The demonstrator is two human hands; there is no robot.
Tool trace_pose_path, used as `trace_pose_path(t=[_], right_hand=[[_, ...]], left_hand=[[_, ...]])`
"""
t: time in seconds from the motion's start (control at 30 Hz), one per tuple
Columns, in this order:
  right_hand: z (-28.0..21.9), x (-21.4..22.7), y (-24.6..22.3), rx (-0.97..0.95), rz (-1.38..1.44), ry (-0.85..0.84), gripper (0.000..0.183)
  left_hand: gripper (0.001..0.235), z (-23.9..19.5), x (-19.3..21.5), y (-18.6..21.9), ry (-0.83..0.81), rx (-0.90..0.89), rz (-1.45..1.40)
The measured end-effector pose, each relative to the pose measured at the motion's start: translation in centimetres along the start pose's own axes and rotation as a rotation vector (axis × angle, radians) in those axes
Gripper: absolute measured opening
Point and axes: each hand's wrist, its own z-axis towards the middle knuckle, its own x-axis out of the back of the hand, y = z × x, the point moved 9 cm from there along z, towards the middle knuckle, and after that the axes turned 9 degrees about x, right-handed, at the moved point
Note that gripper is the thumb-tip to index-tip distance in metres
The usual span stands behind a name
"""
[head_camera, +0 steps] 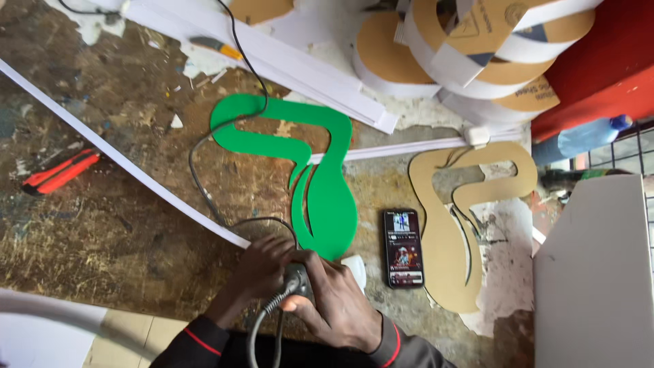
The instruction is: The person applies adhesive to a flexible white plastic strip and presses it onto the edges of a green acrylic letter to form a border, then uses a small heating tool to soften the strip for bending around corners.
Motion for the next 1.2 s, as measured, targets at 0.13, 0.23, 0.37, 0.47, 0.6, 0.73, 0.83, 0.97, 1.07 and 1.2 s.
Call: trace_pose_path(t=[0.13, 0.23, 0.37, 0.47, 0.6, 0.73, 0.83, 0.97, 1.07, 1.2], right_hand=[[-1.2, -0.9, 0.4, 0.067, -0.063, 0.027, 0.078], [-1.4, -1.3, 0.0, 0.083, -0.100, 0.065, 0.077], [-2.5, -1.9, 1.8, 0.044, -0.042, 0.171, 0.079], [-2.2, -1.3, 0.5, 0.084, -0.013, 0.211, 0.071], [-1.9, -1.4, -0.5, 0.068, -0.008, 0.196, 0.066], [-0.8, -1.0, -0.5, -0.004, -0.085, 0.173, 0.069], [-0.8, -1.1, -1.0, -0.025, -0.092, 0.175, 0.066], [-0.9, -1.0, -0.3, 0.059, -0.035, 0.187, 0.066], [-0.1, -0.2, -0.6, 0.108, 0.039, 0.198, 0.062], [0.1, -0.4, -1.0, 0.118, 0.076, 0.167, 0.057]], left_hand=[[0.027, -0.4, -0.4, -0.1, 0.025, 0.002, 0.026], [0.043, -1.2, -2.4, -1.7, -0.010, 0.001, 0.047], [0.049, -1.0, -4.5, -3.8, -0.097, 0.152, 0.120], [0.066, -1.1, -4.6, -3.5, -0.067, -0.087, 0.111], [0.075, 0.0, -3.0, -2.6, -0.009, -0.083, -0.014], [0.027, 0.8, -0.4, -1.0, 0.118, -0.119, 0.118], [0.020, 0.3, -0.5, -0.5, 0.104, -0.126, 0.102], [0.023, 0.5, -0.6, -0.5, 0.100, -0.113, 0.146], [0.023, 0.5, -0.8, -0.2, 0.168, -0.141, 0.190], [0.026, 0.7, -0.5, -0.2, 0.180, -0.104, 0.194]])
